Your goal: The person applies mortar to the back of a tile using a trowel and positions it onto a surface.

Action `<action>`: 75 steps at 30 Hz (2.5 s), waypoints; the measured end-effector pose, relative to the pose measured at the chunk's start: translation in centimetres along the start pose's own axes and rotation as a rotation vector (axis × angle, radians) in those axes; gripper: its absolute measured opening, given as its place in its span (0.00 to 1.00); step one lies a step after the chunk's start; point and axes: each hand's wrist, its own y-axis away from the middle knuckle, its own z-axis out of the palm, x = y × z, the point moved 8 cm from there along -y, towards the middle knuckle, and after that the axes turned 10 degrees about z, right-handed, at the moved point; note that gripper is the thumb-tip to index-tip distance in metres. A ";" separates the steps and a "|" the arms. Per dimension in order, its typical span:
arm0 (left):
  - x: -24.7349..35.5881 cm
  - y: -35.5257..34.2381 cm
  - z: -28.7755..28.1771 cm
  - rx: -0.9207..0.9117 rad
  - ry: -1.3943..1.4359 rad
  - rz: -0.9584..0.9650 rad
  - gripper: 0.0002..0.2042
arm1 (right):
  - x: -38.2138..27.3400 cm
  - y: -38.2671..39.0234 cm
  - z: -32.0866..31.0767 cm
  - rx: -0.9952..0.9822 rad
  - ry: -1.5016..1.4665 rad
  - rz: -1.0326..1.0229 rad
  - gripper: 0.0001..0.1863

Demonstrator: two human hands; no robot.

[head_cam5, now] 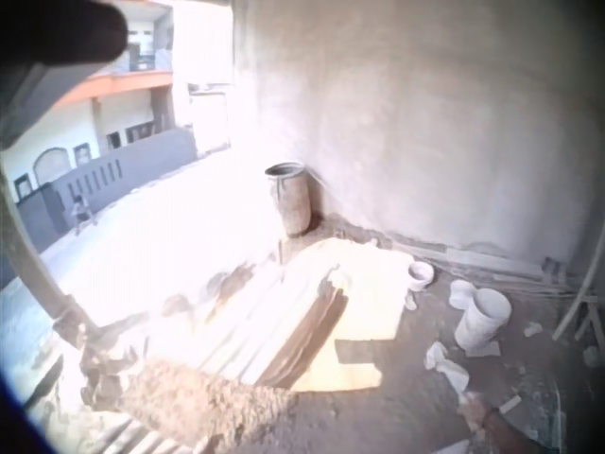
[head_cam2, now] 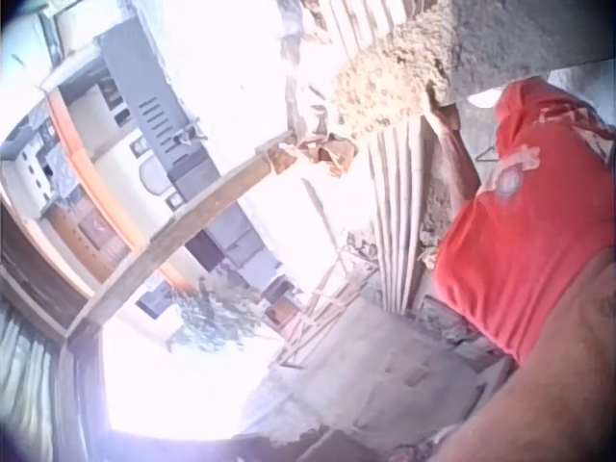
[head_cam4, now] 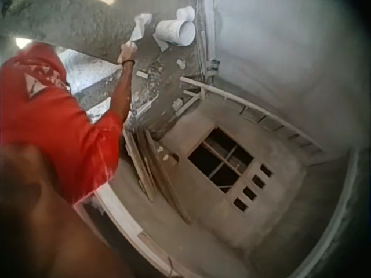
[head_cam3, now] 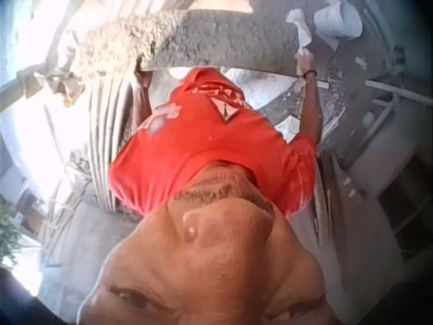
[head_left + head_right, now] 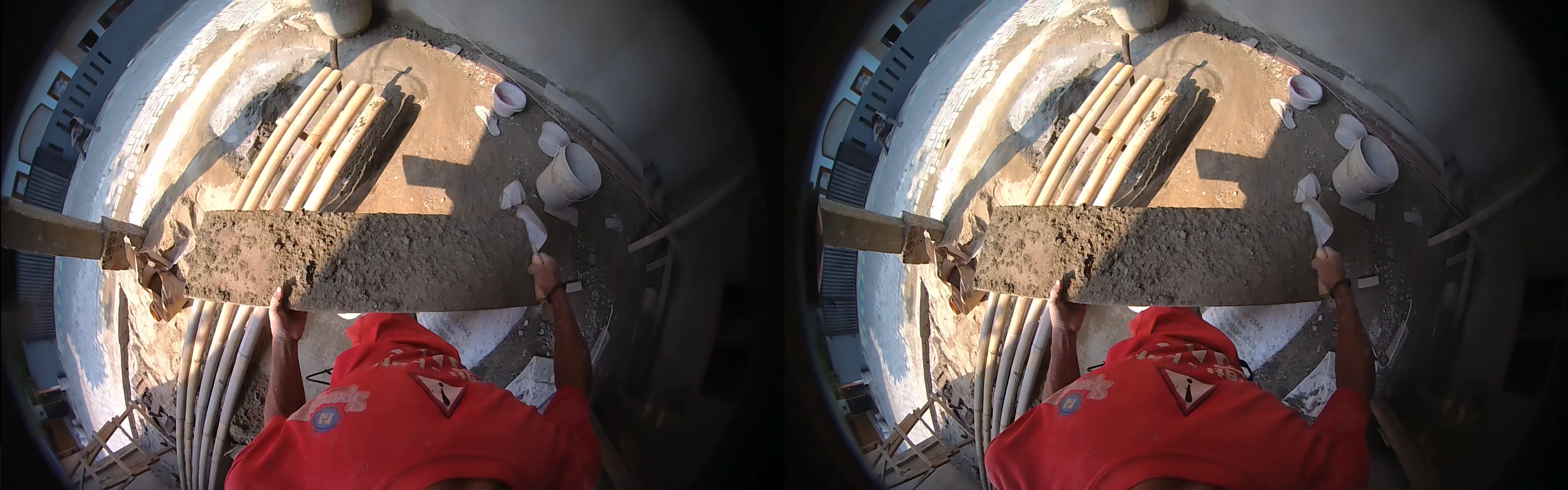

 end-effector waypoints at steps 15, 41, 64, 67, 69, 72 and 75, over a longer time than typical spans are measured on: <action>-10.6 -12.3 14.7 0.270 0.209 0.333 0.13 | -23.1 -43.6 -2.9 -0.365 0.198 -0.255 0.18; -38.9 -45.6 36.3 1.436 0.582 0.656 0.19 | -51.3 -62.1 9.7 -1.180 0.394 -0.492 0.13; -47.4 -63.8 47.2 1.132 0.767 0.615 0.24 | -56.0 -45.5 12.4 -1.464 0.638 -1.618 0.17; -49.5 -64.5 49.1 1.144 0.774 0.604 0.24 | -55.6 -48.4 11.9 -1.472 0.705 -1.654 0.16; -49.8 -65.4 50.1 1.146 0.773 0.609 0.25 | -56.0 -50.2 11.0 -1.470 0.574 -1.694 0.16; -49.7 -67.2 51.1 1.140 0.765 0.613 0.25 | -57.0 -52.3 10.5 -1.462 0.550 -1.632 0.15; -49.0 -69.7 51.3 1.127 0.762 0.641 0.26 | -57.7 -53.0 10.8 -1.409 0.531 -1.699 0.15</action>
